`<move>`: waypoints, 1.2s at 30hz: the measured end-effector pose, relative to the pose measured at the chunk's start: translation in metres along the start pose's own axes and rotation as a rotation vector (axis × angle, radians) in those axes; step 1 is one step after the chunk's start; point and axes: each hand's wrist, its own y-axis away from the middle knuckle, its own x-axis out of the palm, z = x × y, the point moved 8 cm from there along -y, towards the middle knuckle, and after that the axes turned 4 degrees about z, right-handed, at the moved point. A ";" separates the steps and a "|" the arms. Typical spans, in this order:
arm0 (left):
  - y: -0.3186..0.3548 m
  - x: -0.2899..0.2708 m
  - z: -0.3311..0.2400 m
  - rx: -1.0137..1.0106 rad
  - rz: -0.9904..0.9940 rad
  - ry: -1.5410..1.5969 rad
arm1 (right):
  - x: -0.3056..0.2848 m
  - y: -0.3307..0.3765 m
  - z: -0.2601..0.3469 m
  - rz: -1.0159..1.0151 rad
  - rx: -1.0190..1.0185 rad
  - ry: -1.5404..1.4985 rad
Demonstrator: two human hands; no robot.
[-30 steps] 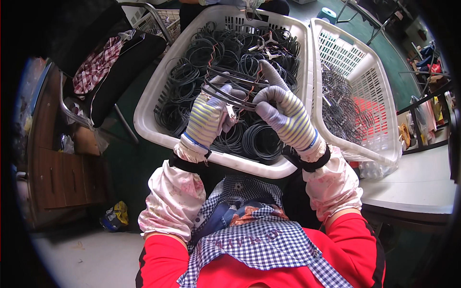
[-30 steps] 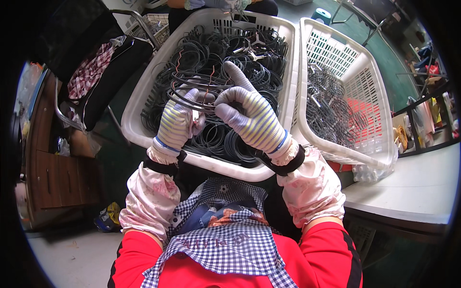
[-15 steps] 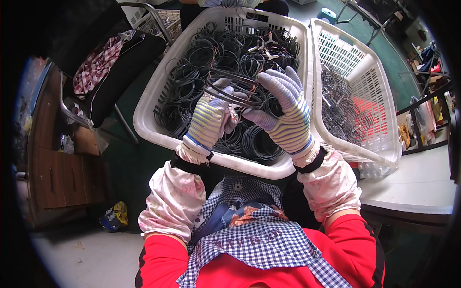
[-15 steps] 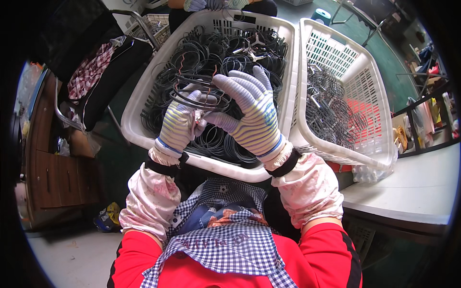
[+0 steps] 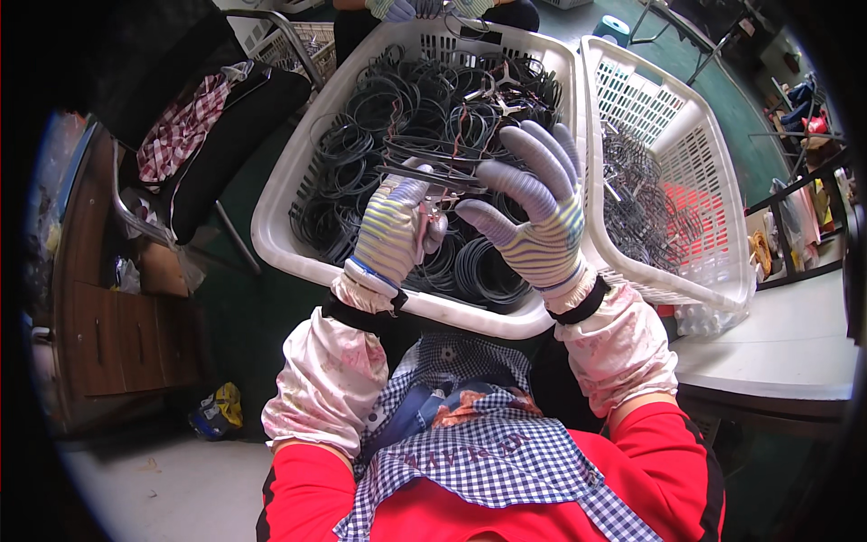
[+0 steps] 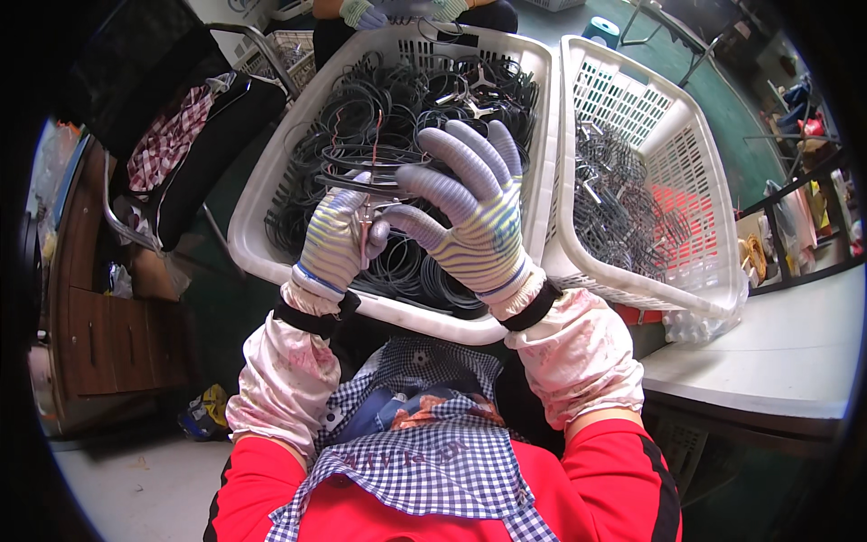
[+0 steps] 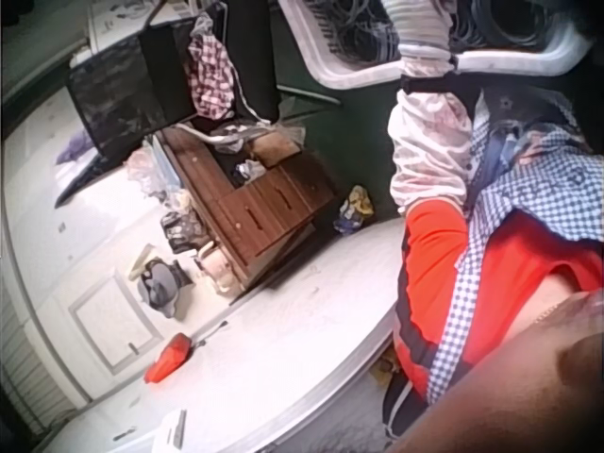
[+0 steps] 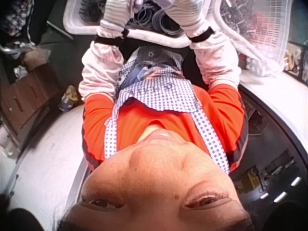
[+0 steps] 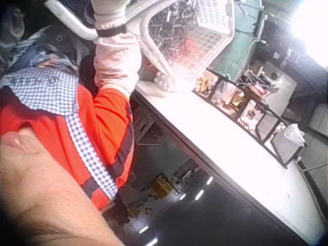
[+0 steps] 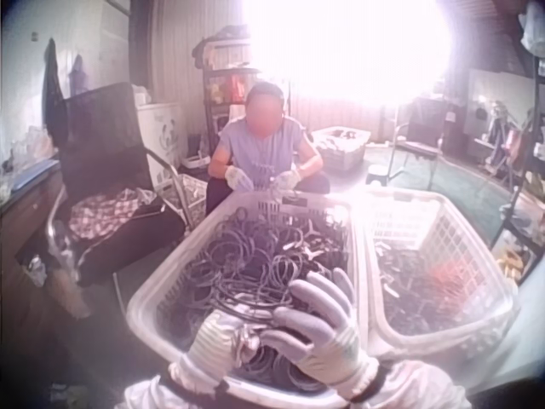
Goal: The recorder is picking up and inspecting metal rings from a large basket and placing them into a smaller basket.
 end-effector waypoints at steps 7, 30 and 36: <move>0.000 0.008 -0.006 0.040 -0.057 -0.155 | 0.004 0.000 -0.004 -0.029 -0.011 0.123; -0.001 -0.010 0.032 -0.213 0.039 0.086 | 0.006 0.005 0.002 0.042 0.048 0.083; 0.007 -0.002 0.013 -0.080 -0.082 -0.019 | -0.013 0.004 -0.005 0.026 0.084 -0.009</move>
